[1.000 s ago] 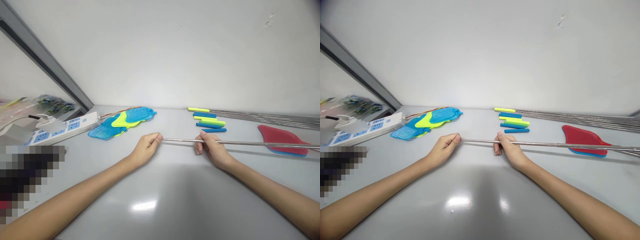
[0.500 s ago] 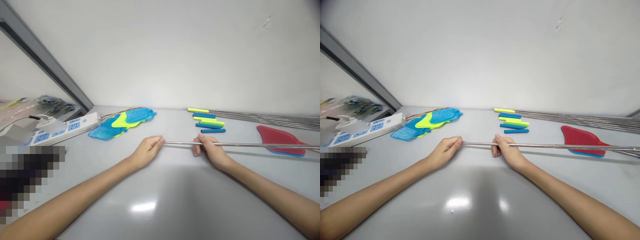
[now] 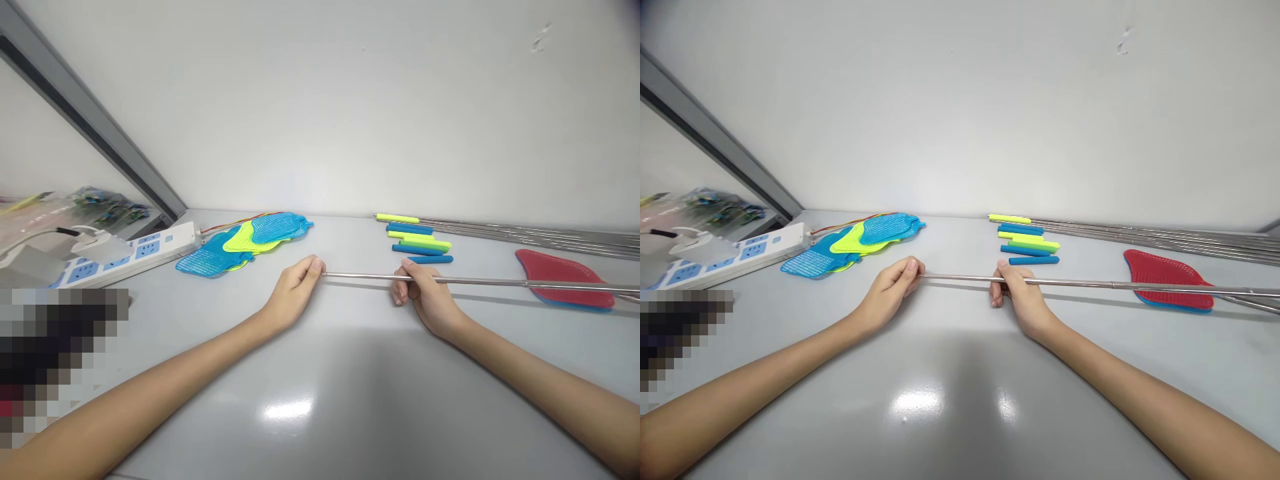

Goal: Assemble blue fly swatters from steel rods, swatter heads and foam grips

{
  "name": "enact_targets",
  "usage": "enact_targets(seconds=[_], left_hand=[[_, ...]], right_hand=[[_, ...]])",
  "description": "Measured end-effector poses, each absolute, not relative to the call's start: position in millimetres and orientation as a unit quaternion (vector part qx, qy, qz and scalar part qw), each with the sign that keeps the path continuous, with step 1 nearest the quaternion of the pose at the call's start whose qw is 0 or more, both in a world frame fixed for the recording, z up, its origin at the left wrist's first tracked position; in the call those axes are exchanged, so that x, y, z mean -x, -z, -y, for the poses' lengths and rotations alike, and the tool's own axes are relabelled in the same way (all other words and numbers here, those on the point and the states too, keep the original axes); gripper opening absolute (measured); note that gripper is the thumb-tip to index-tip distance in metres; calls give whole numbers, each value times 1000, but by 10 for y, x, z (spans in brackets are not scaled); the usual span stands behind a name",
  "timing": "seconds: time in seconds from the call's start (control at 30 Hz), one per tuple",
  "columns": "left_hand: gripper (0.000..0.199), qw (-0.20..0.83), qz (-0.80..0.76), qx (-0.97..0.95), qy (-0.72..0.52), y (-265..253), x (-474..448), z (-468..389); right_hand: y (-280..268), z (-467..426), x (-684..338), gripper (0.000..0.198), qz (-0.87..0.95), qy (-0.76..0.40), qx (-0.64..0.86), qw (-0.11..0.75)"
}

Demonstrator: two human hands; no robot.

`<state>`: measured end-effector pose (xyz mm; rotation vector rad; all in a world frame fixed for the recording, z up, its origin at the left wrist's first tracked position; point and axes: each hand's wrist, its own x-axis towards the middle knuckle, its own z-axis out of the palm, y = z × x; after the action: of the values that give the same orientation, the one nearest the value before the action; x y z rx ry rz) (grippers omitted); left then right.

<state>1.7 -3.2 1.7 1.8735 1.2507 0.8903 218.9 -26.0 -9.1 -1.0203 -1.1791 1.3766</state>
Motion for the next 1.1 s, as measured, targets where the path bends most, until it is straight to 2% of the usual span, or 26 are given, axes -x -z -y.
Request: enact_targets(seconds=[0.1, 0.23, 0.57, 0.9, 1.1], left_hand=[[30, 415, -476, -667, -395, 10, -6, -2], [31, 411, -476, -677, -382, 21, 6, -7], [35, 469, -462, -629, -413, -19, -16, -2], [32, 433, -486, -628, -426, 30, 9, -32], [33, 370, -496, -696, -363, 38, 48, -57]], right_hand=[[86, 249, -2184, 44, 457, -579, 414, 534], [98, 236, -2184, 44, 434, -586, 403, 553], [122, 257, -2193, 45, 482, -579, 402, 521], [93, 272, -2191, 46, 480, -575, 402, 526], [109, 274, -2192, 47, 485, -572, 394, 532]])
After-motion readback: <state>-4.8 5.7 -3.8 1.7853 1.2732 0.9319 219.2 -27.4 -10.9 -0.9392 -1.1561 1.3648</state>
